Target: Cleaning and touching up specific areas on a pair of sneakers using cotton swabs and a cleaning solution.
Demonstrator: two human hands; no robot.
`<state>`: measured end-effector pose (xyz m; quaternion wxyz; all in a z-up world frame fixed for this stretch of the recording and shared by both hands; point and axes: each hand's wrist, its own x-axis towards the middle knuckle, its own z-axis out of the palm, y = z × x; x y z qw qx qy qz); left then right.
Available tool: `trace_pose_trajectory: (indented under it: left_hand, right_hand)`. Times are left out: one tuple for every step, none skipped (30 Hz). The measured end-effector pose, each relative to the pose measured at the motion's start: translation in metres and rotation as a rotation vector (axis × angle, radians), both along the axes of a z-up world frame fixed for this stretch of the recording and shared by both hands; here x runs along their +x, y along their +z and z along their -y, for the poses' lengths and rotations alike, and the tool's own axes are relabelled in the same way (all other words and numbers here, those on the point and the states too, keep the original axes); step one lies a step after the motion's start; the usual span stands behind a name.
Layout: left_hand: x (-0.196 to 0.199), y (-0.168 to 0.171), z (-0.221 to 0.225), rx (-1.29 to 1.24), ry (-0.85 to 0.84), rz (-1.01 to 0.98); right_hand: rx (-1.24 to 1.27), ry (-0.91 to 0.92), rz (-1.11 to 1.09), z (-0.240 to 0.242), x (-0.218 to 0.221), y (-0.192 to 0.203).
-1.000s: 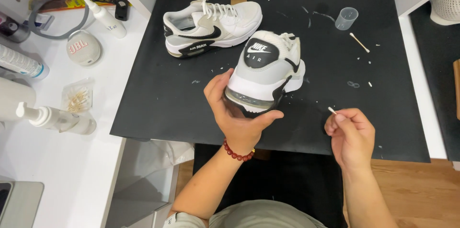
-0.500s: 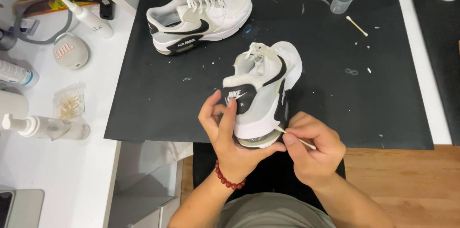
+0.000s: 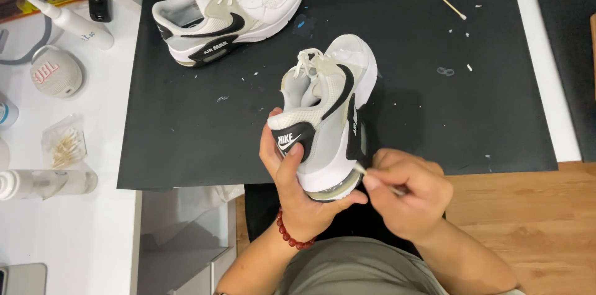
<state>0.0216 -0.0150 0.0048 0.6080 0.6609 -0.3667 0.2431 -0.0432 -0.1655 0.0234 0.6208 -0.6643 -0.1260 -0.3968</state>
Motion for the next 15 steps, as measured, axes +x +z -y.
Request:
trace_pose_trajectory:
  left_hand:
    - [0.001, 0.0, 0.0, 0.002, -0.001, 0.0]
    - [0.0, -0.001, -0.001, 0.003, -0.007, -0.017]
    - [-0.002, -0.001, -0.002, 0.004, -0.012, -0.033]
    - [-0.002, 0.0, -0.003, 0.008, -0.014, -0.033]
    - [-0.002, 0.001, -0.004, 0.02, -0.016, -0.036]
    - [-0.002, 0.002, -0.003, 0.026, -0.016, -0.034]
    - [-0.001, 0.003, -0.002, 0.024, -0.016, -0.029]
    - [-0.001, 0.003, -0.001, 0.023, -0.018, -0.028]
    - [-0.001, 0.003, 0.0, 0.022, -0.019, -0.027]
    - [-0.001, 0.003, 0.001, 0.023, -0.019, -0.029]
    - [-0.002, 0.003, 0.002, 0.018, -0.018, -0.037]
    - [-0.003, 0.003, 0.002, 0.013, -0.02, -0.047]
    - [-0.004, 0.004, 0.001, 0.014, -0.023, -0.049]
    - [-0.004, 0.005, 0.002, 0.009, -0.016, -0.057]
    - [-0.003, 0.006, 0.003, 0.004, -0.009, -0.065]
  right_hand:
    - [0.002, -0.001, 0.0, 0.001, -0.001, 0.001]
    - [-0.029, 0.041, 0.001, 0.0, -0.003, 0.002]
    - [-0.06, 0.085, 0.003, 0.0, -0.006, 0.003]
    - [-0.056, 0.083, 0.003, 0.001, -0.006, 0.002]
    - [-0.059, 0.033, -0.035, 0.001, -0.006, 0.002]
    - [-0.067, -0.015, -0.07, 0.004, -0.004, 0.002]
    - [-0.069, -0.015, -0.066, 0.003, -0.005, 0.006]
    - [-0.075, 0.004, -0.054, 0.002, -0.007, 0.009]
    - [-0.08, 0.024, -0.042, 0.001, -0.008, 0.012]
    - [-0.079, 0.024, -0.043, 0.001, -0.008, 0.014]
    - [-0.135, 0.057, -0.028, 0.0, -0.009, 0.016]
    - [-0.189, 0.087, -0.014, -0.002, -0.01, 0.017]
    - [-0.188, 0.084, -0.017, -0.003, -0.012, 0.015]
    - [-0.157, 0.014, -0.017, -0.002, -0.011, 0.015]
    - [-0.125, -0.055, -0.017, -0.001, -0.011, 0.015]
